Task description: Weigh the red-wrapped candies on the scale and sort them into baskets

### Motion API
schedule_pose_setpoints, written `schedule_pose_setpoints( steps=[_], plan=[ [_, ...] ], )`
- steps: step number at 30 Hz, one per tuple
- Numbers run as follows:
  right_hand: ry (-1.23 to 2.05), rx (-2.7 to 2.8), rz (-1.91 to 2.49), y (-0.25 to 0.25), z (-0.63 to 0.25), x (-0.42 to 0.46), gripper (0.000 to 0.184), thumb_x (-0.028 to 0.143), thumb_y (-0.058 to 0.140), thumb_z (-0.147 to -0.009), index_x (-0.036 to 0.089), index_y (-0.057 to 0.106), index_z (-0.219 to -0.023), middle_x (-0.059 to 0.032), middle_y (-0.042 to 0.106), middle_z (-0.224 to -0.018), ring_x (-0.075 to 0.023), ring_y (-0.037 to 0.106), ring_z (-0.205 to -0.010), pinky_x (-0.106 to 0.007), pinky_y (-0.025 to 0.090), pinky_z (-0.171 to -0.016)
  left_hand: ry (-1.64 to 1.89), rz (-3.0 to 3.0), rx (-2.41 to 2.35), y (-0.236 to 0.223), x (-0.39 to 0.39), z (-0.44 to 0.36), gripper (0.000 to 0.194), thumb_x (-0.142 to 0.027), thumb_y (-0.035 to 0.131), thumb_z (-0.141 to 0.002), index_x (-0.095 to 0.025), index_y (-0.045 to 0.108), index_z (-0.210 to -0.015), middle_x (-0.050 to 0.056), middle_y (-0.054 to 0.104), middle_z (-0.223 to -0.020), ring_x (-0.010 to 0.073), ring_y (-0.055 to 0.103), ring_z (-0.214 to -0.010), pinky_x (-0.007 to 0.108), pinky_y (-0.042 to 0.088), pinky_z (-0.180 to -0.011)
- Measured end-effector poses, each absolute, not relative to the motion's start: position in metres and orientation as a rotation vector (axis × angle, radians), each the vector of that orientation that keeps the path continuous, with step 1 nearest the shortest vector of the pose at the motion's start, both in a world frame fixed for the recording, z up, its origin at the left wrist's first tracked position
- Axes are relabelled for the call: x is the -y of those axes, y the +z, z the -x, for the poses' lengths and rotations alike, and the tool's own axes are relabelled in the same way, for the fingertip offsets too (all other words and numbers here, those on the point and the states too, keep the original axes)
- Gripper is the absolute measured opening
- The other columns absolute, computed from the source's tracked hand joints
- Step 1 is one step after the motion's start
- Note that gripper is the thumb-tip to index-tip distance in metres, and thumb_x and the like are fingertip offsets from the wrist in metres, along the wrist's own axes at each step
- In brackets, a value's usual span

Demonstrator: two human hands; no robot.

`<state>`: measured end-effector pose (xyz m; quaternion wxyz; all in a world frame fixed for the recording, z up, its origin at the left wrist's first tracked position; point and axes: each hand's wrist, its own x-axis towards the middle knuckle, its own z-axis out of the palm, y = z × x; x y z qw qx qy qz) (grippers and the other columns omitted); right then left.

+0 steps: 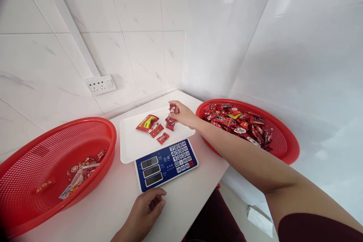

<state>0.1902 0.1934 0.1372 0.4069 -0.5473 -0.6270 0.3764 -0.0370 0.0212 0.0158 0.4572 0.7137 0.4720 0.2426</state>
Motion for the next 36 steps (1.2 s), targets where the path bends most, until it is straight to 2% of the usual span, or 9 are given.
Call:
schedule_pose_setpoints(
  steps=[7, 11, 13, 19, 24, 27, 30, 36],
  plan=[
    [0.646, 1.688, 1.583, 0.131, -0.198, -0.198, 0.055, 0.018, 0.061, -0.075, 0.022, 0.046, -0.128, -0.0056, 0.060, -0.114, -0.0195, 0.058, -0.097, -0.039, 0.049, -0.090, 0.621, -1.770, -1.157, 0.014, -0.022, 0.037, 0.023, -0.030, 0.050, -0.082, -0.021, 0.065, -0.095, 0.002, 0.065, -0.078, 0.0113, 0.056, -0.065, 0.020, 0.046, -0.060],
    [0.888, 1.603, 1.591, 0.127, -0.193, -0.195, 0.056, 0.018, 0.058, -0.076, 0.022, 0.043, -0.129, -0.0079, 0.058, -0.113, -0.0193, 0.061, -0.090, -0.032, 0.056, -0.069, 0.631, -1.779, -1.152, 0.015, -0.021, 0.037, 0.022, -0.031, 0.050, -0.082, -0.021, 0.065, -0.094, 0.002, 0.064, -0.076, 0.0113, 0.056, -0.064, 0.020, 0.046, -0.060],
    [1.001, 1.558, 1.533, 0.127, -0.190, -0.195, 0.056, 0.017, 0.059, -0.076, 0.022, 0.042, -0.129, -0.0084, 0.057, -0.114, -0.0189, 0.061, -0.091, -0.030, 0.057, -0.065, 0.617, -1.782, -1.155, 0.017, -0.021, 0.037, 0.024, -0.031, 0.049, -0.082, -0.020, 0.065, -0.095, 0.002, 0.065, -0.077, 0.0114, 0.056, -0.065, 0.021, 0.047, -0.061],
    [0.968, 1.541, 1.423, 0.136, -0.180, -0.195, 0.056, 0.017, 0.058, -0.077, 0.023, 0.042, -0.130, -0.0065, 0.058, -0.113, -0.0169, 0.061, -0.091, -0.031, 0.056, -0.074, 0.591, -1.767, -1.145, 0.018, -0.021, 0.037, 0.023, -0.032, 0.050, -0.081, -0.021, 0.065, -0.095, 0.001, 0.065, -0.077, 0.0116, 0.057, -0.065, 0.020, 0.047, -0.061],
    [1.038, 1.530, 1.384, 0.138, -0.172, -0.204, 0.049, 0.017, 0.044, -0.087, 0.019, 0.035, -0.136, -0.0104, 0.059, -0.116, -0.0151, 0.062, -0.090, -0.034, 0.053, -0.080, 0.580, -1.771, -1.135, 0.018, -0.020, 0.038, 0.023, -0.031, 0.049, -0.081, -0.021, 0.064, -0.096, 0.001, 0.064, -0.078, 0.0113, 0.056, -0.066, 0.020, 0.046, -0.060],
    [0.995, 1.554, 1.435, 0.134, -0.174, -0.209, 0.043, 0.016, 0.039, -0.089, 0.019, 0.039, -0.132, -0.0096, 0.060, -0.120, -0.0153, 0.059, -0.100, -0.036, 0.048, -0.089, 0.571, -1.763, -1.134, 0.018, -0.020, 0.038, 0.024, -0.031, 0.049, -0.081, -0.020, 0.064, -0.096, 0.002, 0.064, -0.078, 0.0115, 0.056, -0.066, 0.021, 0.046, -0.061],
    [0.985, 1.506, 1.461, 0.132, -0.178, -0.209, 0.041, 0.018, 0.040, -0.090, 0.018, 0.041, -0.131, -0.0096, 0.059, -0.123, -0.0162, 0.055, -0.109, -0.036, 0.044, -0.095, 0.585, -1.757, -1.129, 0.016, -0.020, 0.038, 0.024, -0.030, 0.050, -0.081, -0.021, 0.064, -0.097, 0.002, 0.065, -0.078, 0.0116, 0.057, -0.066, 0.021, 0.047, -0.062],
    [0.891, 1.635, 1.444, 0.133, -0.178, -0.198, 0.043, 0.018, 0.047, -0.087, 0.017, 0.043, -0.130, -0.0118, 0.060, -0.121, -0.0178, 0.057, -0.108, -0.036, 0.046, -0.093, 0.595, -1.765, -1.128, 0.013, -0.021, 0.038, 0.023, -0.029, 0.051, -0.081, -0.021, 0.064, -0.098, 0.002, 0.066, -0.080, 0.0115, 0.058, -0.068, 0.020, 0.047, -0.062]
  ],
)
